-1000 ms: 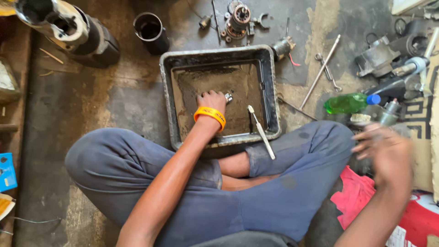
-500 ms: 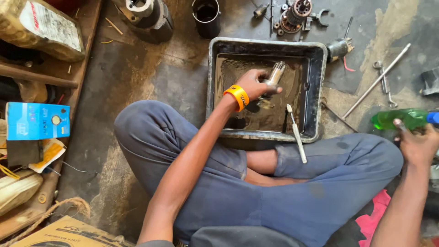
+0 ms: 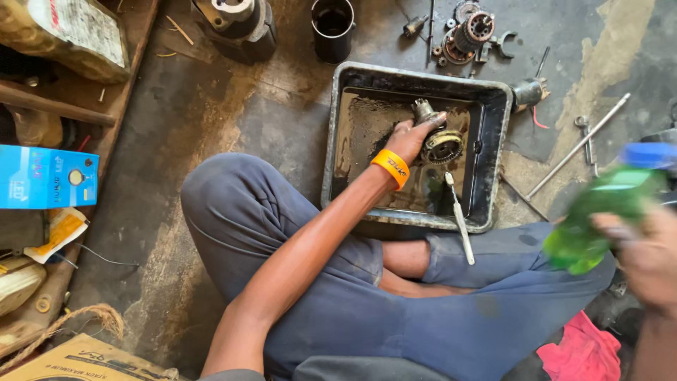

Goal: The person scrubs a cylindrical mechanical part with a brush inside a tray of dark liquid, then pours a clear liquid from a green bottle over the part to rinse it.

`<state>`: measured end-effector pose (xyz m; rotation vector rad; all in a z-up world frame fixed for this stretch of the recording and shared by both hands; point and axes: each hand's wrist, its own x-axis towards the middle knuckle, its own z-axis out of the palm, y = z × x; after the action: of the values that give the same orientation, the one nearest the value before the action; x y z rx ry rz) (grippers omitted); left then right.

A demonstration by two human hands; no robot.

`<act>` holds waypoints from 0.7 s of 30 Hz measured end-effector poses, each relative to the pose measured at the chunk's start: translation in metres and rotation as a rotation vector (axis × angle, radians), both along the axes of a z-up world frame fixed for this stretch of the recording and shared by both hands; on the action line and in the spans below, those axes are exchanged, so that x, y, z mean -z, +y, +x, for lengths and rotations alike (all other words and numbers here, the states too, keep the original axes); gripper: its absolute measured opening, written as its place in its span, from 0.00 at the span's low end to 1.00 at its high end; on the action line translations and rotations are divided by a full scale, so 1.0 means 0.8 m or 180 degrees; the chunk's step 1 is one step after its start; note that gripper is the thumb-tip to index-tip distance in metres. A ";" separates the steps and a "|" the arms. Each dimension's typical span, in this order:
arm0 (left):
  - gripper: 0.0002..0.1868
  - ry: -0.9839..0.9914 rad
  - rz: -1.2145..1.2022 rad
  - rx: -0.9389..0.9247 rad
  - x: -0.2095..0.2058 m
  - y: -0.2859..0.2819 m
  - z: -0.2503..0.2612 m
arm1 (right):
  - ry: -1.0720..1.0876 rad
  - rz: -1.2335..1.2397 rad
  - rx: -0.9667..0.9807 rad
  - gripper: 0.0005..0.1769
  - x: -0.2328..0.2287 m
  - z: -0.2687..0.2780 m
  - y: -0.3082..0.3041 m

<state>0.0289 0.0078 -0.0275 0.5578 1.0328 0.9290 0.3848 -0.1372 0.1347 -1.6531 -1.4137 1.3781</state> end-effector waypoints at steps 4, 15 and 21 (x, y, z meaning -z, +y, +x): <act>0.24 -0.0138 -0.0028 -0.0188 0.001 -0.006 0.011 | -0.1836 -0.0428 -0.0541 0.34 -0.064 -0.128 0.008; 0.28 0.0371 0.0401 -0.0065 0.027 -0.014 0.029 | -0.3493 -0.0929 -0.1450 0.38 -0.149 -0.225 0.053; 0.36 0.0254 0.0403 -0.0073 0.027 -0.017 0.032 | -0.3859 -0.0944 -0.1474 0.39 -0.154 -0.224 0.041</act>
<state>0.0549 -0.0054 -0.0494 0.6944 1.0586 1.0039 0.2058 -0.1041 0.2582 -2.6816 -2.4306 0.7292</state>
